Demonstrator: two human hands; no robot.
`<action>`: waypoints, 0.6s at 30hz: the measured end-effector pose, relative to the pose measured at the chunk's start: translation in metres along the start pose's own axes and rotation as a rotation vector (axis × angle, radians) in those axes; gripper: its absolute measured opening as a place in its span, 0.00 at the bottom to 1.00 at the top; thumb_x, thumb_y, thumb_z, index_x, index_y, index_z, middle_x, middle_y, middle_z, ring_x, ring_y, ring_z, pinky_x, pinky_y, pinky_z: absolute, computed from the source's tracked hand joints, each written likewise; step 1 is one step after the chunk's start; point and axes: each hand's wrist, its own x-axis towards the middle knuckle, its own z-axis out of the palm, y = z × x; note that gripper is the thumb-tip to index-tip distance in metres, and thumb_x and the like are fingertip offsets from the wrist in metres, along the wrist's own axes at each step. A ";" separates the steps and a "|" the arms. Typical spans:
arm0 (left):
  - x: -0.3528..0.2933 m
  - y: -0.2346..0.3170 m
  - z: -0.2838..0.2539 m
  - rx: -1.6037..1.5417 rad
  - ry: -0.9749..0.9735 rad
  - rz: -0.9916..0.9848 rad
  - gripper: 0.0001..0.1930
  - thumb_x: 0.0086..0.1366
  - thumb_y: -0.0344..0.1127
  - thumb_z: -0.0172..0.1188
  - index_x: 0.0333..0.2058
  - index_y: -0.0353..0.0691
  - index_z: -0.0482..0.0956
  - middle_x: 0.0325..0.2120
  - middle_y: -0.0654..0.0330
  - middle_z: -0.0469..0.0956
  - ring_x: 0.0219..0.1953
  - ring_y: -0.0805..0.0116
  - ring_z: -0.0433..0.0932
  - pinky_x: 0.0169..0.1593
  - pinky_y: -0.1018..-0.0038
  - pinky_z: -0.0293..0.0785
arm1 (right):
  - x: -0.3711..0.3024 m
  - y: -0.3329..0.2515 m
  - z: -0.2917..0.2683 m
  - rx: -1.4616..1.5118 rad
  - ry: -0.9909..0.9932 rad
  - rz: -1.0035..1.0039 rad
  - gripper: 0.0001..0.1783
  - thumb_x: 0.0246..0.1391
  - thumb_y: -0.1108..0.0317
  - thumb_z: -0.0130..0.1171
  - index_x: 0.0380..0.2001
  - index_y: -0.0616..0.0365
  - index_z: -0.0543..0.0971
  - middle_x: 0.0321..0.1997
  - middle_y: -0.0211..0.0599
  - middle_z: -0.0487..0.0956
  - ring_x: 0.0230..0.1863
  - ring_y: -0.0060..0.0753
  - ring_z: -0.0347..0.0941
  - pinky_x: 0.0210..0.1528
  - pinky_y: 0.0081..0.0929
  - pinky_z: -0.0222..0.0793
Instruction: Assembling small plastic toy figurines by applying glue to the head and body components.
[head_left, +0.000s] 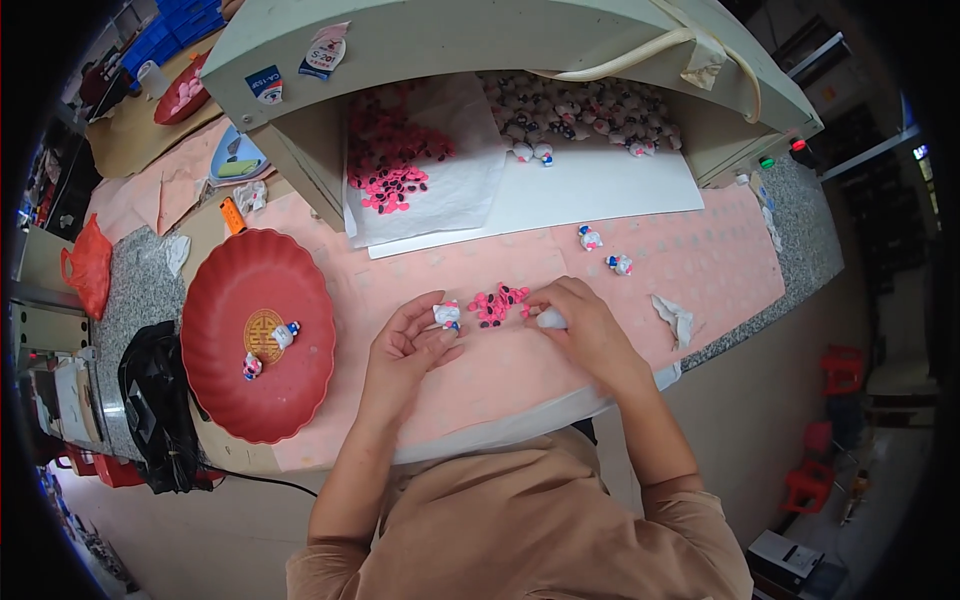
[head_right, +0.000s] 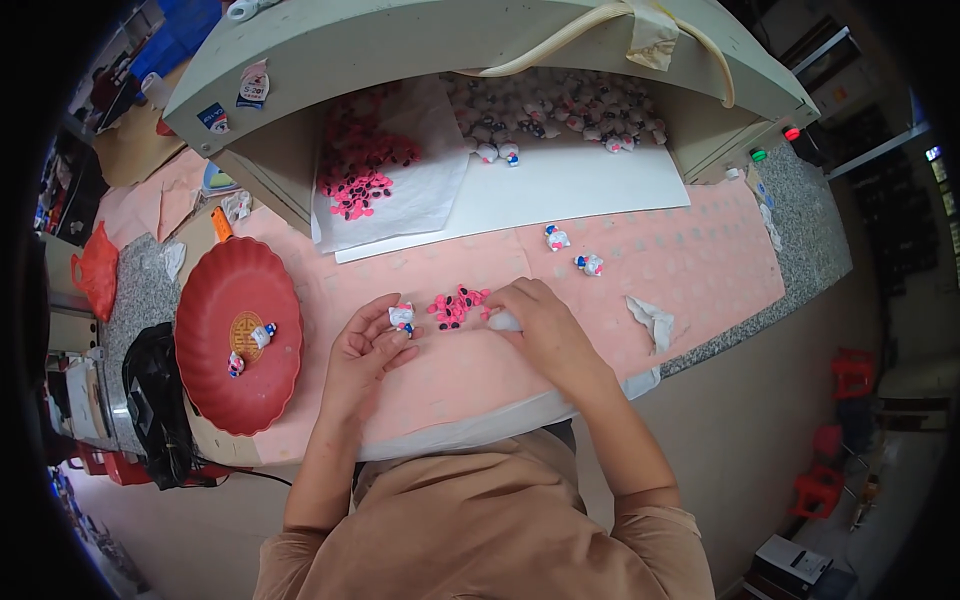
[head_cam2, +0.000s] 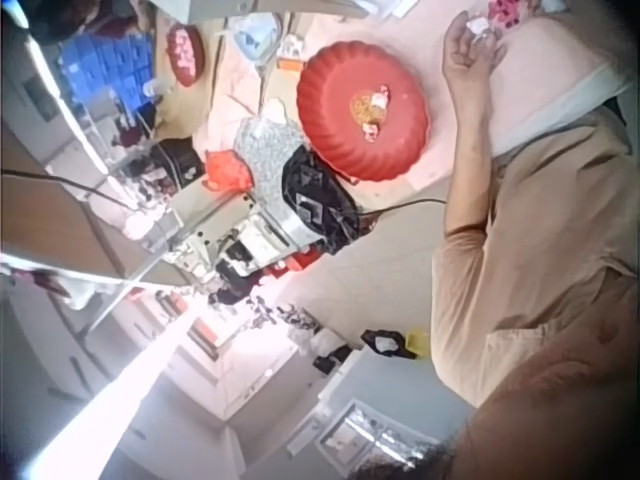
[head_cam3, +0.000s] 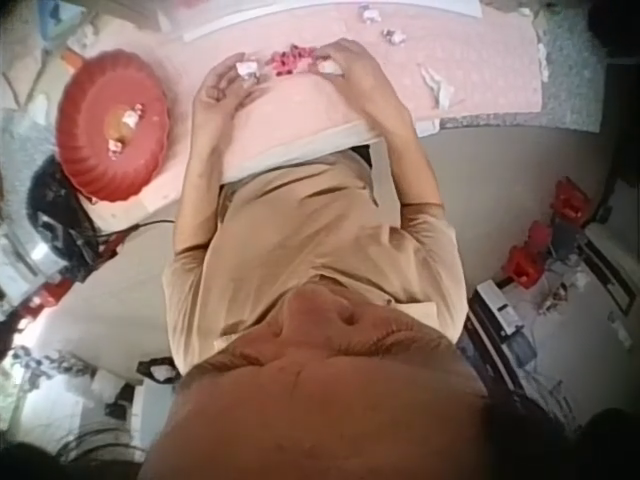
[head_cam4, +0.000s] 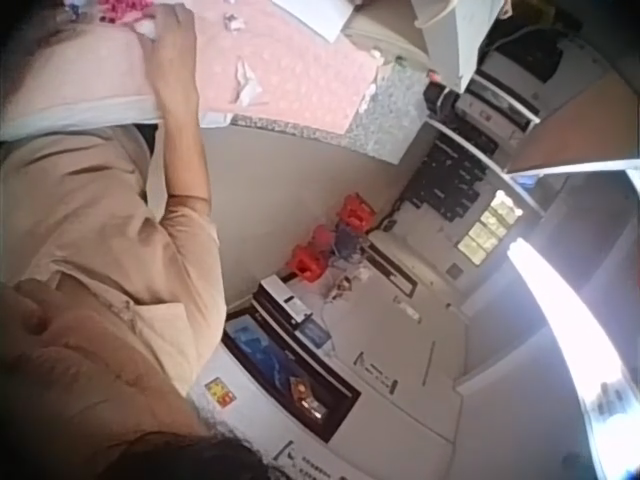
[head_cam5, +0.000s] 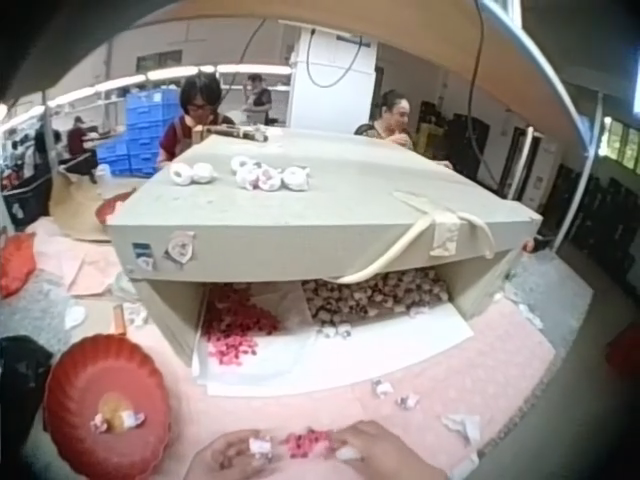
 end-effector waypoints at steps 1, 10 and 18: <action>0.000 -0.001 0.000 -0.001 -0.002 -0.003 0.23 0.64 0.23 0.57 0.58 0.38 0.66 0.48 0.59 0.75 0.48 0.67 0.78 0.51 0.72 0.78 | 0.003 0.006 0.002 -0.004 -0.037 -0.001 0.14 0.44 0.76 0.64 0.37 0.58 0.75 0.38 0.38 0.74 0.46 0.42 0.71 0.46 0.34 0.70; -0.001 -0.002 -0.003 -0.026 -0.036 -0.005 0.23 0.64 0.23 0.58 0.58 0.38 0.67 0.47 0.59 0.76 0.48 0.68 0.79 0.51 0.72 0.78 | 0.009 0.002 0.004 -0.074 -0.126 -0.089 0.15 0.42 0.75 0.66 0.37 0.58 0.77 0.39 0.38 0.77 0.45 0.42 0.73 0.46 0.34 0.71; 0.001 -0.008 -0.005 -0.012 -0.087 -0.032 0.24 0.64 0.24 0.58 0.59 0.38 0.66 0.49 0.58 0.75 0.48 0.67 0.78 0.51 0.71 0.78 | -0.003 0.004 0.013 0.037 0.014 -0.084 0.19 0.39 0.76 0.67 0.39 0.56 0.80 0.37 0.37 0.80 0.40 0.42 0.76 0.44 0.34 0.74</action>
